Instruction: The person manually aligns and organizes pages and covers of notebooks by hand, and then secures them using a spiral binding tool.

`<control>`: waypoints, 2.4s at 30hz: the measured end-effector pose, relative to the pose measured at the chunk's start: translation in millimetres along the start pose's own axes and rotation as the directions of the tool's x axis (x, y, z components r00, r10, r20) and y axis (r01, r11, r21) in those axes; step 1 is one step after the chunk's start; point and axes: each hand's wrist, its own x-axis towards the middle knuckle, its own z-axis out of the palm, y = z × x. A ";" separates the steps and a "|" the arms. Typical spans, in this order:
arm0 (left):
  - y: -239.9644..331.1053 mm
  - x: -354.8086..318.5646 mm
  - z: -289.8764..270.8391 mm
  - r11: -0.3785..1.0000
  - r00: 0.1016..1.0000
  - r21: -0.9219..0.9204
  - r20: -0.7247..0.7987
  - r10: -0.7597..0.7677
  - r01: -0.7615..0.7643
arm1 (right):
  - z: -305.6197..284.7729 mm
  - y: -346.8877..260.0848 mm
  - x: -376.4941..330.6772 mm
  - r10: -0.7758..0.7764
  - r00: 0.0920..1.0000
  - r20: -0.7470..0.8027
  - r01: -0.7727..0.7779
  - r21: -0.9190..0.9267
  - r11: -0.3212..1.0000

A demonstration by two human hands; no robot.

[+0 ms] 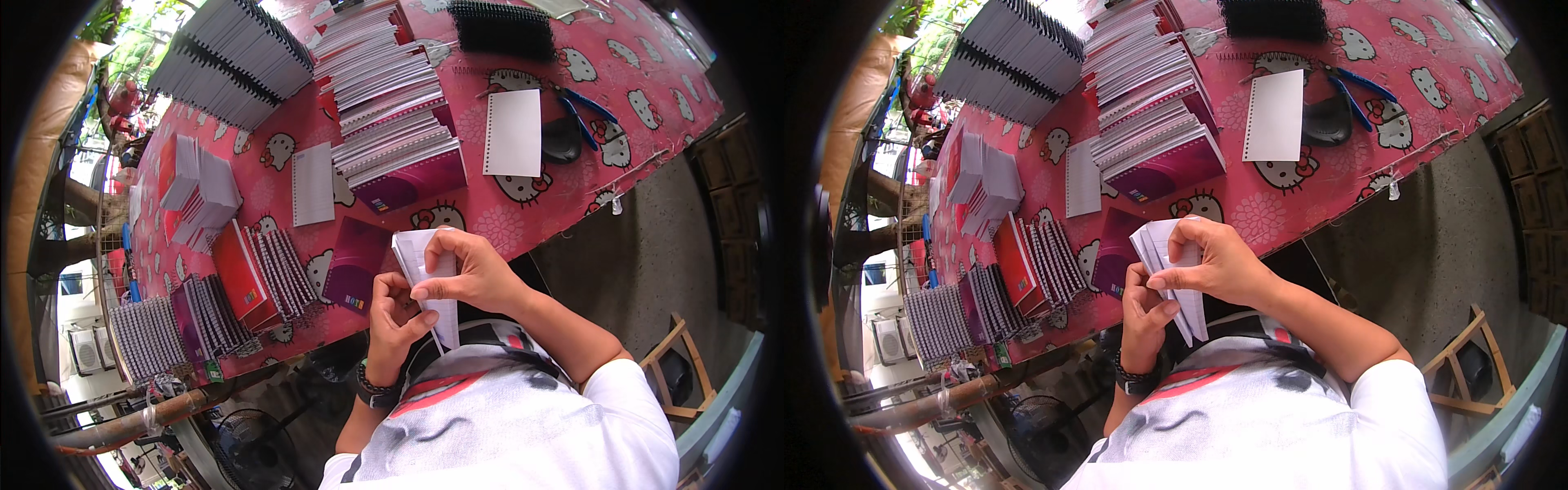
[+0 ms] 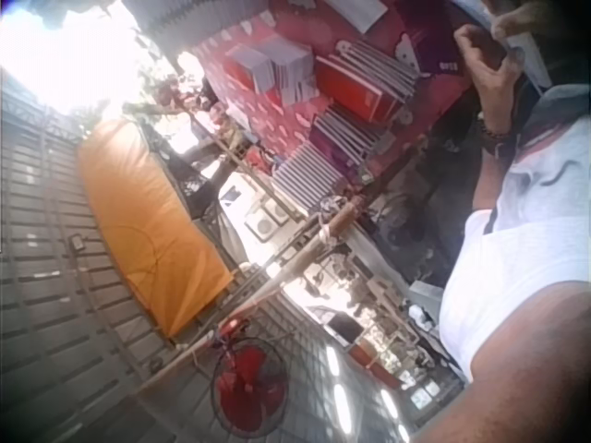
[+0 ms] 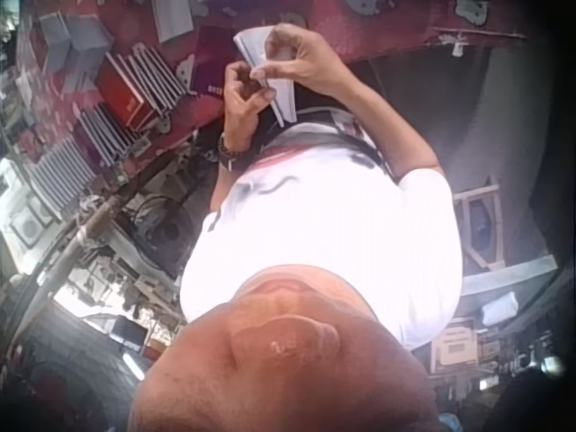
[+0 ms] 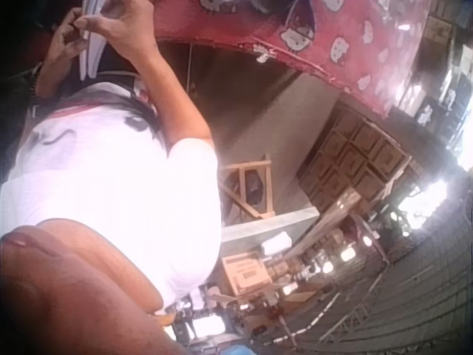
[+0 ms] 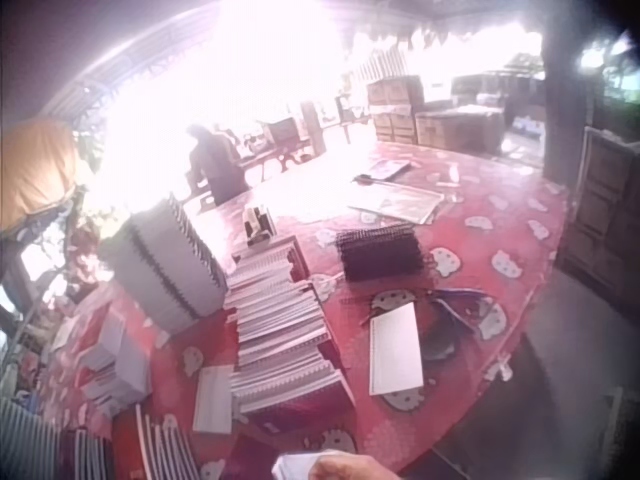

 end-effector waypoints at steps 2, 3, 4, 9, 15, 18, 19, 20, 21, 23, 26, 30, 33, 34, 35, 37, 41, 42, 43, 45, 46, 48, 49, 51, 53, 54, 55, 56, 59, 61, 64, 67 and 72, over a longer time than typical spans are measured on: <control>-0.2 0.2 0.1 1.000 1.000 0.000 -0.001 0.002 -0.002 | -0.3 -0.3 -0.1 0.008 1.000 0.002 -0.008 0.008 1.000; -0.3 0.3 0.1 1.000 1.000 0.000 -0.002 0.004 -0.004 | -0.3 0.0 -0.1 0.010 1.000 0.002 -0.010 0.013 1.000; -0.4 0.3 0.0 1.000 1.000 0.000 -0.001 0.000 0.000 | -0.2 0.1 0.0 0.012 1.000 0.003 -0.012 0.018 1.000; -0.2 0.5 -0.6 1.000 1.000 0.003 -0.001 -0.002 0.002 | 0.1 -1.4 -0.1 0.023 1.000 0.000 -0.023 0.029 0.999; 1.7 -0.3 1.8 1.000 1.000 -0.016 -0.013 0.004 -0.005 | 0.0 -2.7 -0.8 0.042 0.999 0.004 -0.042 0.050 0.998; 2.4 -0.5 1.6 1.000 1.000 -0.016 -0.017 0.004 -0.004 | -0.3 -2.1 -1.2 0.041 0.999 0.005 -0.042 0.049 0.998; 2.3 -0.6 1.6 1.000 1.000 -0.021 -0.020 0.001 -0.001 | -0.2 -1.9 -1.2 0.040 0.999 0.005 -0.040 0.049 0.998; 2.2 -0.6 1.6 1.000 1.000 -0.027 -0.023 -0.002 0.002 | -0.2 -2.0 -1.2 0.041 0.999 0.004 -0.041 0.049 0.998; 2.1 -0.6 1.5 0.999 1.000 -0.032 -0.026 -0.005 0.004 | -0.1 -2.0 -1.2 0.042 0.999 0.004 -0.042 0.050 0.998; 2.2 -0.8 0.6 0.999 1.000 -0.046 -0.015 -0.025 0.024 | 0.0 -1.6 -1.3 0.046 0.999 0.004 -0.046 0.056 0.997; 1.3 -0.6 -0.8 0.996 0.998 -0.064 -0.020 -0.057 0.055 | 0.5 0.5 -1.4 0.054 0.999 -0.005 -0.054 0.069 0.996; 3.5 0.0 2.7 0.993 0.997 -0.093 -0.031 -0.071 0.067 | 0.7 0.0 -1.0 0.071 0.997 -0.035 -0.068 0.065 0.996; 5.4 -0.3 4.6 0.990 0.996 -0.123 -0.031 -0.080 0.075 | 0.3 0.0 -1.5 0.083 0.996 -0.042 -0.079 0.083 0.993; 5.3 -0.4 4.8 0.990 0.997 -0.124 -0.030 -0.078 0.074 | 0.2 -0.2 -1.7 0.086 0.995 -0.043 -0.081 0.092 0.992; 5.3 -0.4 5.0 0.990 0.997 -0.125 -0.029 -0.076 0.072 | 0.3 -0.1 -1.8 0.087 0.995 -0.041 -0.083 0.090 0.993; 5.3 -0.5 5.3 0.990 0.997 -0.122 -0.030 -0.075 0.070 | 0.3 0.2 -1.9 0.088 0.995 -0.037 -0.085 0.084 0.993; 3.2 -0.5 4.4 0.993 0.997 -0.102 -0.031 -0.067 0.064 | 0.7 -0.5 -2.1 0.077 0.996 -0.041 -0.074 0.070 0.995; 2.5 -0.5 3.9 0.994 0.998 -0.097 -0.030 -0.063 0.060 | 0.8 -0.2 -2.1 0.079 0.996 -0.038 -0.077 0.066 0.995; 2.5 -0.6 4.1 0.993 0.998 -0.099 -0.032 -0.062 0.059 | 0.9 0.0 -2.1 0.083 0.996 -0.035 -0.080 0.062 0.995; 2.8 -0.9 4.7 0.993 0.998 -0.103 -0.035 -0.060 0.056 | 1.0 -0.5 -2.0 0.073 0.997 -0.036 -0.071 0.062 0.996; 3.0 -1.1 4.5 0.993 0.997 -0.106 -0.036 -0.062 0.058 | 1.0 -0.7 -1.9 0.068 0.997 -0.037 -0.066 0.063 0.996; 3.3 -1.4 4.1 0.992 0.997 -0.111 -0.040 -0.066 0.062 | 1.5 0.0 -1.8 0.057 0.998 -0.040 -0.055 0.053 0.997; 3.8 -1.5 4.7 0.992 0.997 -0.110 -0.040 -0.070 0.065 | 1.4 0.0 -2.2 0.051 0.998 -0.043 -0.049 0.047 0.998; 5.1 -1.7 6.1 0.991 0.996 -0.109 -0.040 -0.077 0.072 | 1.5 -1.0 -2.6 0.047 0.998 -0.047 -0.045 0.053 0.998; 1.7 -2.0 3.0 0.992 0.996 -0.102 -0.045 -0.079 0.074 | 2.2 -1.3 -2.5 0.044 0.998 -0.047 -0.042 0.055 0.998; 0.4 -2.1 1.8 0.992 0.996 -0.099 -0.047 -0.080 0.075 | 2.4 -1.1 -2.6 0.043 0.998 -0.046 -0.040 0.054 0.998; 0.1 -2.2 1.6 0.995 0.996 -0.080 -0.051 -0.069 0.065 | 2.5 -0.7 -2.7 0.042 0.998 -0.047 -0.040 0.052 0.998; -0.2 -2.2 1.4 0.997 0.997 -0.062 -0.054 -0.058 0.055 | 2.4 -0.4 -2.7 0.045 0.998 -0.045 -0.043 0.047 0.998; -0.2 -2.1 1.6 0.998 0.997 -0.044 -0.054 -0.052 0.050 | 1.8 0.5 -2.8 0.047 0.998 -0.044 -0.045 0.037 0.998; 0.5 -1.9 2.6 0.997 0.997 -0.051 -0.055 -0.053 0.050 | 1.4 1.2 -2.6 0.038 0.998 -0.048 -0.036 0.035 0.999; 3.8 -1.5 6.2 0.996 0.997 -0.073 -0.056 -0.051 0.047 | 0.4 -0.9 -2.2 0.057 0.998 -0.040 -0.055 0.045 0.997; 5.8 -1.3 7.7 0.994 0.997 -0.092 -0.047 -0.057 0.052 | -0.1 0.1 -1.9 0.060 0.997 -0.039 -0.059 0.039 0.998; 4.1 -0.1 6.5 0.995 0.998 -0.086 -0.042 -0.052 0.049 | 0.0 0.1 -1.0 0.040 0.998 -0.044 -0.039 0.023 0.999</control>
